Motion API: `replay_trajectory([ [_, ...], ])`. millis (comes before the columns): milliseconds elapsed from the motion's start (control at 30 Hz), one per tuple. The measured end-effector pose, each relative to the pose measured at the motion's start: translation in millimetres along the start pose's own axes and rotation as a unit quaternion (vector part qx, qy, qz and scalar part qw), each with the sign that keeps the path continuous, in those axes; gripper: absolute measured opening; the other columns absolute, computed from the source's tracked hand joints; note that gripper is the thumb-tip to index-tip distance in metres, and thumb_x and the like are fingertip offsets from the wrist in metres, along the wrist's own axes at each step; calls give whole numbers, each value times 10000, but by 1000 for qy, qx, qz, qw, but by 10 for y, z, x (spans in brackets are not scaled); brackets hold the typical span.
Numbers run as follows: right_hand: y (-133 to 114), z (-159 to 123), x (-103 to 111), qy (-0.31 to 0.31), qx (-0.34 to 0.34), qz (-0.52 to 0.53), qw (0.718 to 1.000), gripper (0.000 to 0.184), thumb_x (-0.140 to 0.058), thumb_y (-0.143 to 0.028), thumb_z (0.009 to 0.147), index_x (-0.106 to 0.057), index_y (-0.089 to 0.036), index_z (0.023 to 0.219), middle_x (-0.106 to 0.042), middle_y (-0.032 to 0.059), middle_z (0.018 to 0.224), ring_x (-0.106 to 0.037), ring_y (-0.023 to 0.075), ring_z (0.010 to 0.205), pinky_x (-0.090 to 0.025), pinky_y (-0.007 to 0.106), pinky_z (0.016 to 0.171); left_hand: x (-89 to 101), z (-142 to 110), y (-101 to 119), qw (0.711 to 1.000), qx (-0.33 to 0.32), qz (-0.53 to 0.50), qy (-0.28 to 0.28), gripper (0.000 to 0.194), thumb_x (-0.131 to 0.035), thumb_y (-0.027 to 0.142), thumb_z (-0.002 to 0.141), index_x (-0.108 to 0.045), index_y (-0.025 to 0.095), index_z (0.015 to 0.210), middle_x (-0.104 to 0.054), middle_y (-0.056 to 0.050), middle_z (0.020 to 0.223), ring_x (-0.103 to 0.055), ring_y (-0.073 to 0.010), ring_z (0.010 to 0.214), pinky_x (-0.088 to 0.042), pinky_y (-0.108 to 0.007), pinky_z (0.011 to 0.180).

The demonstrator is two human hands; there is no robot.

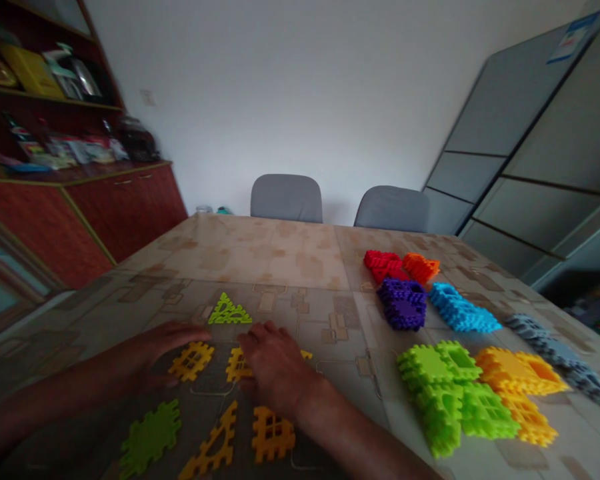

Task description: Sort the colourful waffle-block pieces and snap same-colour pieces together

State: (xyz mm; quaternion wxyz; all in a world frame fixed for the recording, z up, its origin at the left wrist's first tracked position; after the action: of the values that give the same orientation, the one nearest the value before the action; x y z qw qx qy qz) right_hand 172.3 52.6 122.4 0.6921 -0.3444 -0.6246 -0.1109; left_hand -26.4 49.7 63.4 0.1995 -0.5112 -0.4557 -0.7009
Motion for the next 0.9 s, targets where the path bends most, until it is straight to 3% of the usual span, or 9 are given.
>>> replay_trajectory([
  [133, -6, 108, -61, -2, 23, -16, 1000, 459, -793, -229, 814, -629, -134, 1232, -672, 140, 1205, -573, 302, 1172, -428, 438, 1023, 17, 40, 15, 1000, 4, -8, -4, 656, -660, 197, 834, -509, 365, 1450, -568, -21, 1463, -531, -282, 1326, -404, -417, 1128],
  [267, 37, 18, 79, 7, 31, 9, 999, 576, -788, -212, 791, -577, -95, 1314, -683, 153, 1180, -587, 298, 1138, -416, 439, 1032, 51, 80, 109, 1000, 21, 9, 9, 580, -657, 257, 874, -536, 330, 1436, -587, -54, 1433, -556, -289, 1302, -428, -417, 1112],
  [400, 127, -340, 265, 37, 20, 62, 997, 716, -768, -211, 799, -475, -117, 1446, -656, 137, 1254, -564, 274, 1173, -391, 422, 1080, 96, 106, 149, 998, 42, 34, 26, 530, -650, 377, 922, -541, 328, 1439, -558, -63, 1474, -540, -298, 1336, -423, -414, 1122],
  [533, 123, -773, 198, 29, -1, 95, 995, 775, -742, -173, 797, -422, -148, 1502, -582, 145, 1399, -494, 275, 1288, -336, 417, 1142, 100, 136, 193, 997, 60, 44, 35, 539, -635, 407, 933, -527, 331, 1455, -535, -60, 1510, -501, -315, 1382, -408, -440, 1138],
  [733, 27, -923, -23, -15, -17, 104, 994, 843, -785, -182, 765, -415, -161, 1523, -599, 138, 1377, -508, 285, 1269, -338, 418, 1145, 110, 227, 509, 996, 65, 24, 57, 583, -661, 341, 891, -517, 351, 1456, -557, -25, 1491, -535, -292, 1354, -423, -421, 1132],
  [900, 136, -941, 102, 2, -61, 109, 992, 777, -789, -211, 791, -464, -193, 1497, -571, 126, 1433, -476, 283, 1318, -344, 419, 1144, 39, 263, 813, 996, 54, -11, 72, 619, -653, 291, 868, -492, 346, 1463, -559, -18, 1487, -560, -265, 1325, -429, -385, 1128],
])
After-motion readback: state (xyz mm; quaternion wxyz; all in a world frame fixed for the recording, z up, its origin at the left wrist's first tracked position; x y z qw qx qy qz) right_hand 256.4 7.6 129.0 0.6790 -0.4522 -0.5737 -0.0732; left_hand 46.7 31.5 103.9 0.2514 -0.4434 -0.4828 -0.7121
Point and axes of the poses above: each hand's wrist, its own z-axis towards the middle knuckle, its own x-axis out of the back of the hand, y = z × x, the point moved 9 cm from there along z, towards the middle knuckle
